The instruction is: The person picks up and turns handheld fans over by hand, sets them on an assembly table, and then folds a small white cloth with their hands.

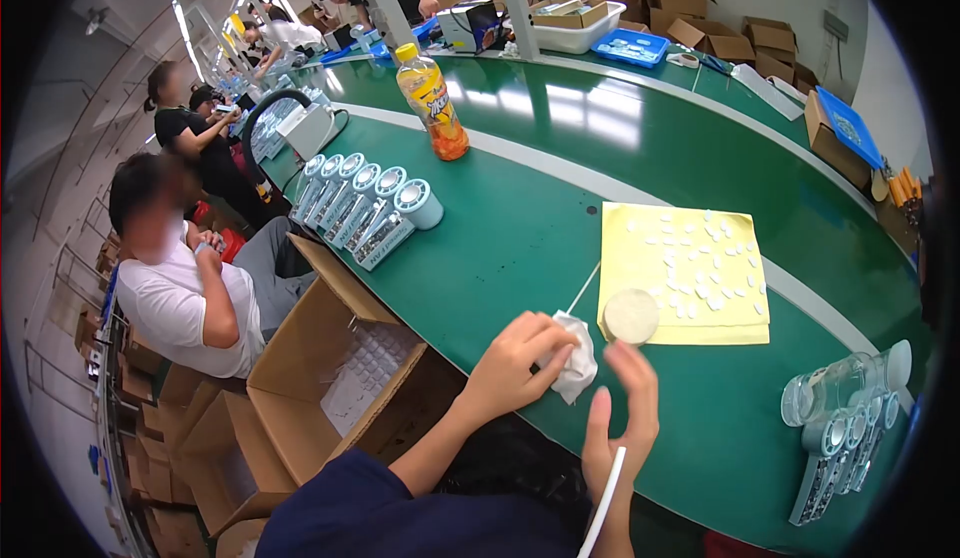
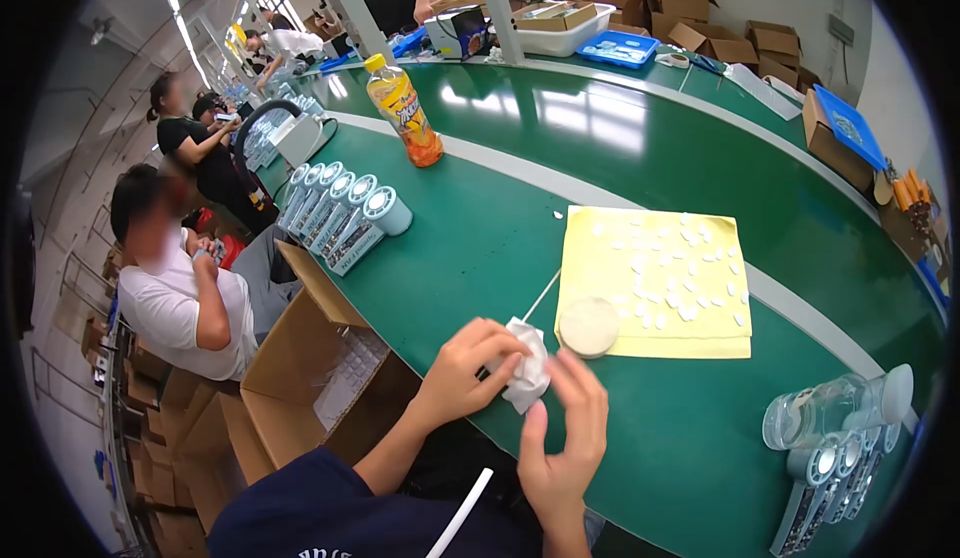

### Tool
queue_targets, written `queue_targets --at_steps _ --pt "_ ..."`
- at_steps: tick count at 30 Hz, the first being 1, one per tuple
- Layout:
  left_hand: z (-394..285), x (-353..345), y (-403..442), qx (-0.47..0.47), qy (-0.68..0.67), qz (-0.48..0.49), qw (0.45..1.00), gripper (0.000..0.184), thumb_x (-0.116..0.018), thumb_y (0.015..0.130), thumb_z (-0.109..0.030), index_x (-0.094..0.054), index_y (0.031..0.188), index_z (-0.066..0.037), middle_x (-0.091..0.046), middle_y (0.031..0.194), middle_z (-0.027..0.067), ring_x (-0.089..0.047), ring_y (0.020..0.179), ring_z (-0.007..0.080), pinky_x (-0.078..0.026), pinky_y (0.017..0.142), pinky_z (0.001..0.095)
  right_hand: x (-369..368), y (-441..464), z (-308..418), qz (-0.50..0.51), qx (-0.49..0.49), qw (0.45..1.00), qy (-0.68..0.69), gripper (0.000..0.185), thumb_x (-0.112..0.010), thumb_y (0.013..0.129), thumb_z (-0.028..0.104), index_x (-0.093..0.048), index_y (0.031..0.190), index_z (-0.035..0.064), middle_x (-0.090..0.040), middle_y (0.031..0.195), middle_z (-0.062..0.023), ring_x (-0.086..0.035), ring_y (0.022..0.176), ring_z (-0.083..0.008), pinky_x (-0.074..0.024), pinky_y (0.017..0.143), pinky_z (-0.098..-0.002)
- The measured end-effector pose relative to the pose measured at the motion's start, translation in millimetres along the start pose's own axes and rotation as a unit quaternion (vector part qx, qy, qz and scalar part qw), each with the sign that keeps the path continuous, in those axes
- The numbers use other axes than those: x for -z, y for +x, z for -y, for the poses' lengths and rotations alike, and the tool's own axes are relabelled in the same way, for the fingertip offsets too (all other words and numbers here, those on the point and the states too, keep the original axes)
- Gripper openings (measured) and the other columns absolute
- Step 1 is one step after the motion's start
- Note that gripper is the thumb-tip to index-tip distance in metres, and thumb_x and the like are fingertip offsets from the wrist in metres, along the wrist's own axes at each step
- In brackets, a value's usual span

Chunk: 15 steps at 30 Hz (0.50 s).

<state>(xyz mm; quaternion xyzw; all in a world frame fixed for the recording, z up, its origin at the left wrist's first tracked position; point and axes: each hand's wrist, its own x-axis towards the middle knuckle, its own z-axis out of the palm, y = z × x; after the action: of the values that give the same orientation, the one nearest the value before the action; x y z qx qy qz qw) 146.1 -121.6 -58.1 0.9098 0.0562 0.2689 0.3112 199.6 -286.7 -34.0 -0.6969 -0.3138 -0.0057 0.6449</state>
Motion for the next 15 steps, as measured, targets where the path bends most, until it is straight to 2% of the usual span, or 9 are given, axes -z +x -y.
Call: queue_targets --at_steps 2,3,4,6,7,9,11,13,15 --pt "1.2 6.0 7.7 -0.065 0.047 -0.097 0.992 0.034 -0.066 0.084 -0.020 -0.060 0.116 -0.008 -0.056 0.119 0.0151 -0.051 0.113 0.0331 -0.036 0.101 0.0446 -13.6 14.1 27.2 -0.013 0.111 0.993 -0.025 0.045 -0.065 0.077 0.008 -0.060 0.122 0.0026 -0.054 0.130 -0.0188 -0.052 0.119 -0.0354 -0.0387 0.101 -0.0452" --pt "-8.1 34.4 17.7 -0.055 0.137 -0.106 0.983 0.054 -0.065 0.086 -0.025 -0.048 0.133 -0.007 -0.043 0.138 0.0174 -0.037 0.130 0.0353 -0.020 0.112 0.0478 -15.0 19.6 44.7 0.060 0.199 0.978 -0.005 0.050 -0.067 0.075 0.009 -0.060 0.125 0.0078 -0.054 0.131 -0.0161 -0.051 0.121 -0.0339 -0.0385 0.102 -0.0440" --pt "-2.7 55.2 27.4 -0.011 0.082 -0.260 0.962 0.066 -0.065 0.086 -0.026 -0.038 0.139 -0.001 -0.040 0.142 0.0192 -0.033 0.135 0.0345 -0.019 0.114 0.0445 -17.0 22.8 56.0 0.118 0.301 0.946 -0.022 0.054 -0.069 0.073 0.011 -0.061 0.126 0.0121 -0.055 0.131 -0.0128 -0.051 0.121 -0.0319 -0.0392 0.102 -0.0430" --pt "-35.7 126.8 57.8 -0.089 -0.006 -0.515 0.853 0.064 -0.054 0.092 -0.030 -0.032 0.141 0.005 -0.040 0.141 0.0172 -0.039 0.129 0.0289 -0.022 0.114 0.0390 -19.1 17.1 69.7 0.125 0.382 0.915 -0.041 0.055 -0.070 0.073 0.013 -0.061 0.127 0.0126 -0.055 0.130 -0.0111 -0.052 0.118 -0.0324 -0.0398 0.101 -0.0430" --pt "-52.3 158.0 65.2 -0.302 0.166 -0.455 0.821 0.062 -0.049 0.095 -0.025 -0.025 0.145 0.002 -0.035 0.145 0.0179 -0.036 0.133 0.0294 -0.027 0.112 0.0402 -21.0 17.7 68.2 0.122 0.352 0.928 -0.007 0.055 -0.069 0.073 0.012 -0.061 0.127 0.0122 -0.056 0.130 -0.0116 -0.053 0.118 -0.0329 -0.0402 0.101 -0.0430" --pt "-86.2 182.0 71.6 -0.414 0.351 -0.387 0.745 0.063 -0.044 0.098 -0.020 -0.015 0.150 0.000 -0.026 0.151 0.0201 -0.030 0.138 0.0312 -0.028 0.111 0.0429 -22.4 18.7 59.1 0.117 0.286 0.949 0.061 0.054 -0.069 0.073 0.011 -0.061 0.127 0.0114 -0.056 0.129 -0.0125 -0.053 0.117 -0.0338 -0.0408 0.100 -0.0430" --pt "-110.3 179.0 75.4 -0.254 0.395 -0.439 0.765 0.068 -0.043 0.097 -0.020 -0.008 0.151 0.001 -0.020 0.154 0.0231 -0.026 0.140 0.0337 -0.024 0.114 0.0455 -14.1 18.6 57.3 0.114 0.197 0.957 0.180 0.052 -0.066 0.074 0.006 -0.058 0.125 0.0025 -0.056 0.127 -0.0183 -0.054 0.115 -0.0338 -0.0423 0.098 -0.0426" --pt "-100.1 178.9 66.3 -0.298 0.157 -0.438 0.833 0.081 -0.047 0.093 -0.025 0.003 0.151 0.002 -0.010 0.156 0.0265 -0.014 0.145 0.0366 -0.011 0.117 0.0473 -7.6 16.6 55.8 0.110 0.161 0.930 0.312 0.046 -0.060 0.085 0.010 -0.050 0.128 -0.0033 -0.055 0.125 -0.0251 -0.055 0.114 -0.0353 -0.0419 0.099 -0.0434" --pt "-89.0 165.8 65.5 -0.321 0.371 -0.472 0.733 0.080 -0.046 0.092 -0.025 0.001 0.151 0.003 -0.008 0.156 0.0253 -0.011 0.146 0.0365 -0.007 0.117 0.0480 0.0 15.3 58.1 0.139 0.156 0.870 0.446 0.046 -0.052 0.093 0.018 -0.044 0.133 -0.0031 -0.054 0.126 -0.0284 -0.055 0.115 -0.0387 -0.0417 0.100 -0.0456"
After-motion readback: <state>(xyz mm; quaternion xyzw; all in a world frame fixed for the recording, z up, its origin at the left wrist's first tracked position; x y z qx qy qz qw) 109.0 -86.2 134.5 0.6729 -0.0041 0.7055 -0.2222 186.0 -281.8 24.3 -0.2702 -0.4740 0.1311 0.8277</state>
